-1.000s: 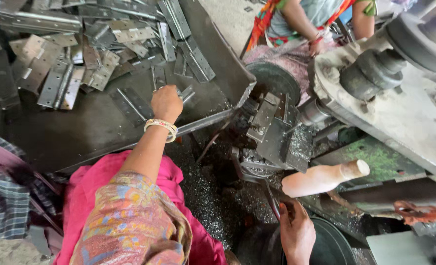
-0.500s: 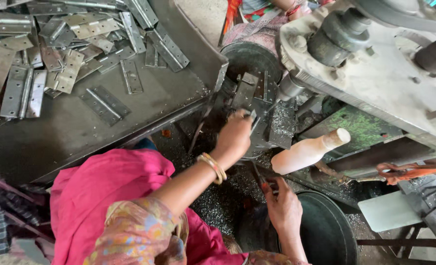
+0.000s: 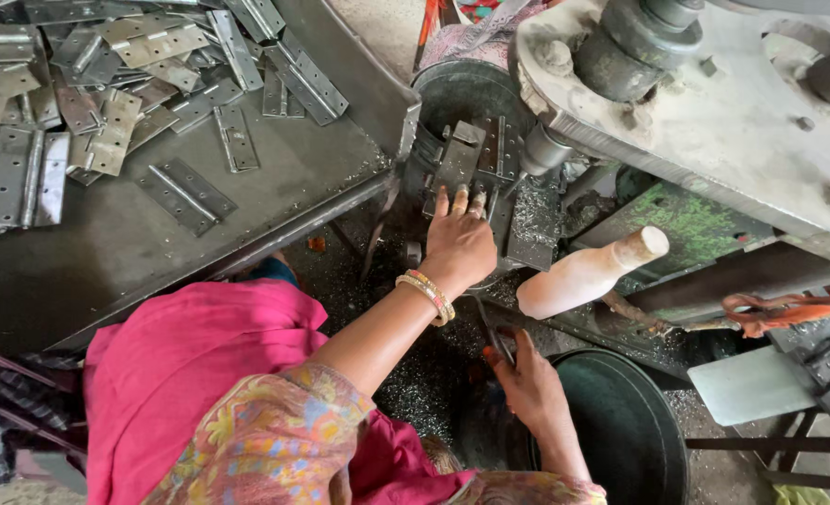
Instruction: The person repeatedly picks up metal hinge pieces from a tray, places them into a press machine, and operates the lever to process them. The person then removes the processed pieces and places them back into the tray. This cycle continues throughout the video.
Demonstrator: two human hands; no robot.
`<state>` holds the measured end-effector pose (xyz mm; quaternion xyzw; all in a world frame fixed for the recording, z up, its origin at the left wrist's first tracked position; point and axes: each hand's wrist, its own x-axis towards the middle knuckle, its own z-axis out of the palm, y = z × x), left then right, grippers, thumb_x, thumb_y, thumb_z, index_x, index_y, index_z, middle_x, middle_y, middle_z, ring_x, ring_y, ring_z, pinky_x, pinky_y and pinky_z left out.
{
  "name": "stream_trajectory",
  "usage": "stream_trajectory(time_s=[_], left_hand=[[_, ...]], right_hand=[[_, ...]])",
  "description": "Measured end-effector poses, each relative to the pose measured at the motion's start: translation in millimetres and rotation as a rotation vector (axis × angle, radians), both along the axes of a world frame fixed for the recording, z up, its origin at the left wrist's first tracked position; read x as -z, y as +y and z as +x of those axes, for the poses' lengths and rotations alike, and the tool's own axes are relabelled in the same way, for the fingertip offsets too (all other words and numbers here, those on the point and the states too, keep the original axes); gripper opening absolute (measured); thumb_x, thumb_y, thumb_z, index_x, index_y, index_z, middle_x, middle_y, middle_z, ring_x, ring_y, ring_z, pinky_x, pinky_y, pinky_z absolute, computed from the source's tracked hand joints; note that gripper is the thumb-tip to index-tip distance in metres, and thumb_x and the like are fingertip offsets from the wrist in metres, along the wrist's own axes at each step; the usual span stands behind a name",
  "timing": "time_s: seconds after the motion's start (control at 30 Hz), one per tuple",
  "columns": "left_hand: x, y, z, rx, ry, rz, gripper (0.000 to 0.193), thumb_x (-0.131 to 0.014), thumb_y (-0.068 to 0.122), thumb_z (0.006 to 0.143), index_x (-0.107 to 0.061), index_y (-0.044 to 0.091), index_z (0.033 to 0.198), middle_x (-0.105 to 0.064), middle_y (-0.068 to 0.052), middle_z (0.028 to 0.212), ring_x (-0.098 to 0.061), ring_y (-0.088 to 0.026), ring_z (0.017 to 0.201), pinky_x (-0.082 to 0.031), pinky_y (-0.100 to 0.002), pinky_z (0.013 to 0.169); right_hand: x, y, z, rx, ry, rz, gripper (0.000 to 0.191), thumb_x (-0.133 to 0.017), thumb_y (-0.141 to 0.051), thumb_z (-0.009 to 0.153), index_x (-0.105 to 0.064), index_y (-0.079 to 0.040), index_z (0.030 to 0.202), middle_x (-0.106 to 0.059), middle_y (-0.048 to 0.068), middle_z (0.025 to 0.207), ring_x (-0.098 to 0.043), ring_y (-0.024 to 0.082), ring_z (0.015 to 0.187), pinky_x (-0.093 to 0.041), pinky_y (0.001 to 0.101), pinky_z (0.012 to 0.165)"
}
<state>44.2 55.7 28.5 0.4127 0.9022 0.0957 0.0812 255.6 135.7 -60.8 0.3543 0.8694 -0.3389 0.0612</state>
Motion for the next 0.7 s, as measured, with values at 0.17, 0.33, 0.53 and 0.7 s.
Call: stream_trajectory(time_s=[0.17,0.33,0.53,0.7], left_hand=[[2,-9,7,0.029,0.114,-0.108,0.033,-0.052,0.012,0.094,-0.071,0.005,0.119,-0.027,-0.02,0.164,-0.013,-0.039,0.155,0.001,-0.058,0.123],[7,-29,10,0.066,0.18,0.046,0.03,-0.058,0.018,0.092,-0.073,0.004,0.114,-0.036,-0.017,0.159,-0.023,-0.037,0.151,0.0,-0.06,0.123],[8,-6,9,0.003,0.352,-0.037,0.026,-0.057,0.012,0.093,-0.075,0.002,0.108,-0.044,-0.019,0.154,-0.029,-0.037,0.151,-0.002,-0.056,0.124],[22,0,7,0.012,0.396,0.056,0.03,-0.053,0.012,0.094,-0.073,-0.003,0.111,-0.044,-0.025,0.153,-0.031,-0.04,0.148,-0.004,-0.056,0.123]], right_hand=[[85,-19,13,-0.063,0.195,0.231,0.034,-0.069,-0.037,0.092,-0.063,-0.006,0.107,-0.07,0.021,0.079,-0.068,0.041,0.072,-0.053,0.049,0.062],[85,-14,13,0.131,-0.04,-0.209,0.029,-0.066,-0.03,0.092,-0.066,-0.004,0.104,-0.068,0.027,0.083,-0.069,0.05,0.075,-0.052,0.0567,0.065],[46,16,10,-0.099,0.142,0.17,0.037,-0.067,-0.036,0.093,-0.063,-0.005,0.111,-0.071,0.025,0.085,-0.068,0.043,0.082,-0.051,0.0506,0.067],[80,-23,14,-0.044,0.132,0.193,0.026,-0.066,-0.031,0.091,-0.07,-0.008,0.103,-0.073,0.022,0.083,-0.07,0.04,0.079,-0.052,0.0475,0.067]])
